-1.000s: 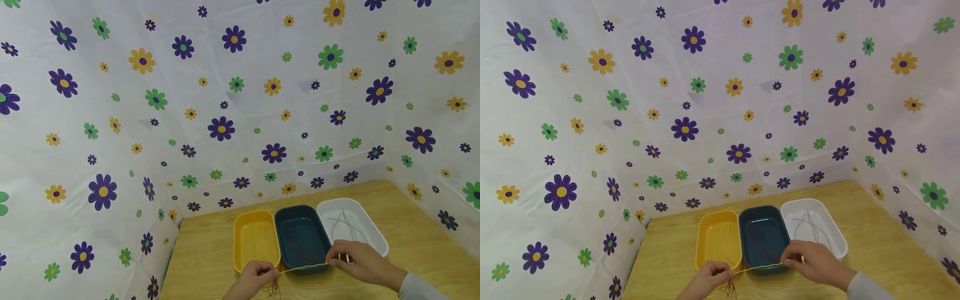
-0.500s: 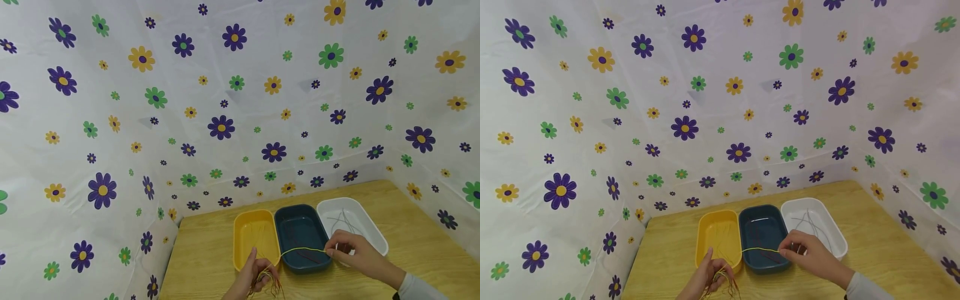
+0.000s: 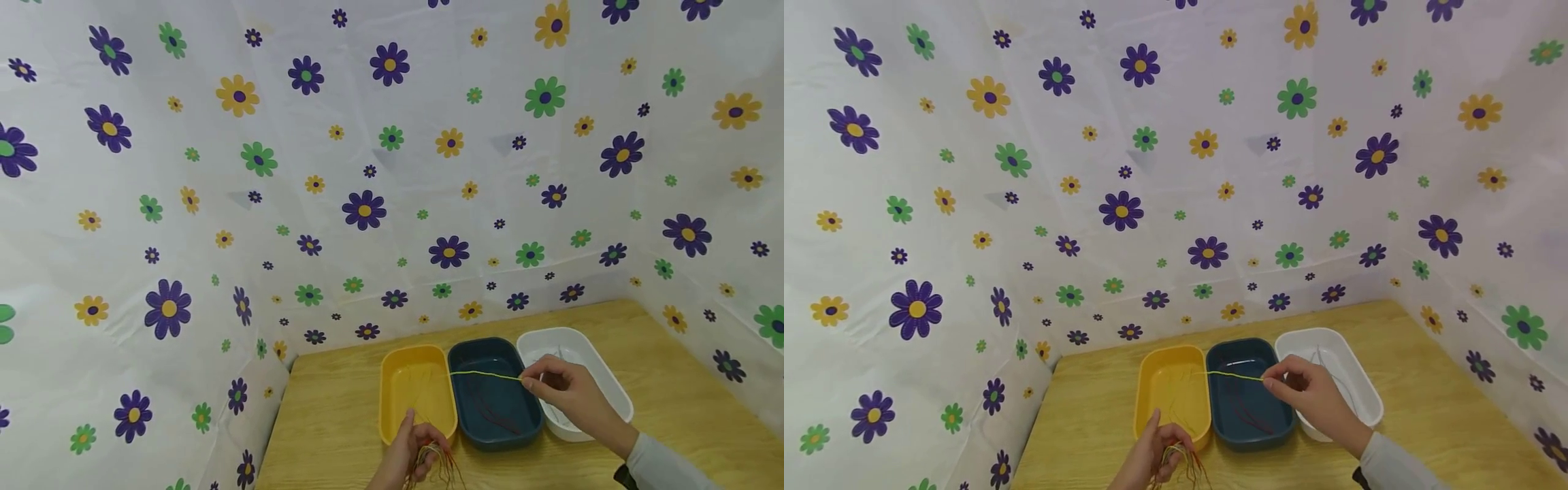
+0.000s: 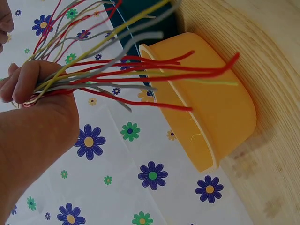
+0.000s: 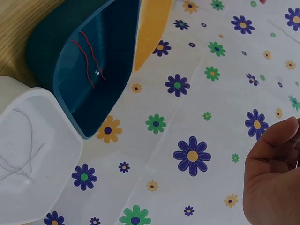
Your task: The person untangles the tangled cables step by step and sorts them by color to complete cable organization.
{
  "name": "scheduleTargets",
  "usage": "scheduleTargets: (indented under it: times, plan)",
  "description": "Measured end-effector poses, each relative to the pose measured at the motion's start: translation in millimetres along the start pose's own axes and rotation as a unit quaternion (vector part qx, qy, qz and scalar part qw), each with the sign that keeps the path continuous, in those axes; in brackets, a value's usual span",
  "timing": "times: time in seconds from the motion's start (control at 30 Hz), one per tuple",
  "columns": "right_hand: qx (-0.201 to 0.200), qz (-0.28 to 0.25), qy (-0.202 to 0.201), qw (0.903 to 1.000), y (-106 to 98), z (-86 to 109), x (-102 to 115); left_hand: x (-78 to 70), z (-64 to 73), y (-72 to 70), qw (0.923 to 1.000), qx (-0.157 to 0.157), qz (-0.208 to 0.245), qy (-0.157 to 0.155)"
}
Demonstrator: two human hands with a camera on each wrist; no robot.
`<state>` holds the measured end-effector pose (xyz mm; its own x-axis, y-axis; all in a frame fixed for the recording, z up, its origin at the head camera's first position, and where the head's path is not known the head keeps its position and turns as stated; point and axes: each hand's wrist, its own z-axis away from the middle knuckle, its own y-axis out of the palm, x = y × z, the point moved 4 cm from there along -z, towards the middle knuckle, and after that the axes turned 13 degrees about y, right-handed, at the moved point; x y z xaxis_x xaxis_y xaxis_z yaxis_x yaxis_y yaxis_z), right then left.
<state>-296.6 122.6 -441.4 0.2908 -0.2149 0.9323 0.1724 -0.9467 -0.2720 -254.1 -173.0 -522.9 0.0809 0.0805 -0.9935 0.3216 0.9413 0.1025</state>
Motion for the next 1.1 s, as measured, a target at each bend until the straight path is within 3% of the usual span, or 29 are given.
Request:
scheduleTargets:
  times: [0.17, 0.3, 0.4, 0.47, 0.63, 0.8, 0.87, 0.93, 1.1]
  plan:
    - [-0.052, 0.033, 0.027, 0.9977, 9.0, -17.4, -2.3, 0.0, 3.3, -2.8, 0.9993, -0.027, -0.025, 0.01]
    - [-0.097, 0.099, -0.001, 0.9903, 28.5, -33.1, -14.8, -1.2, 7.9, 1.1, 0.9981, 0.006, -0.03, 0.053]
    - [-0.123, 0.183, -0.051, 0.974, 49.9, -43.1, -25.4, -1.2, 10.2, 5.7, 0.9957, 0.039, -0.023, 0.081]
    - [-0.129, 0.252, -0.086, 0.9553, 66.9, -48.2, -30.8, -0.8, 11.2, 8.0, 0.9944, 0.051, -0.029, 0.088]
    - [-0.076, 0.364, -0.114, 0.9212, 109.7, -61.9, -41.5, -2.6, 13.0, 10.8, 0.9936, 0.059, -0.032, 0.091]
    - [0.005, 0.424, -0.112, 0.8989, 140.3, -69.4, -55.2, -10.3, 13.6, 14.5, 0.9927, 0.07, -0.026, 0.094]
    - [0.028, 0.43, -0.116, 0.895, 149.7, -69.6, -59.1, -13.9, 14.4, 15.2, 0.9921, 0.072, -0.031, 0.097]
    - [0.052, 0.423, -0.113, 0.8974, 157.5, -69.4, -60.9, -17.4, 14.9, 15.2, 0.9917, 0.071, -0.037, 0.1]
    - [0.136, 0.35, -0.061, 0.9247, 169.8, -66.1, -53.3, -21.4, 18.0, 11.8, 0.9906, 0.073, -0.053, 0.103]
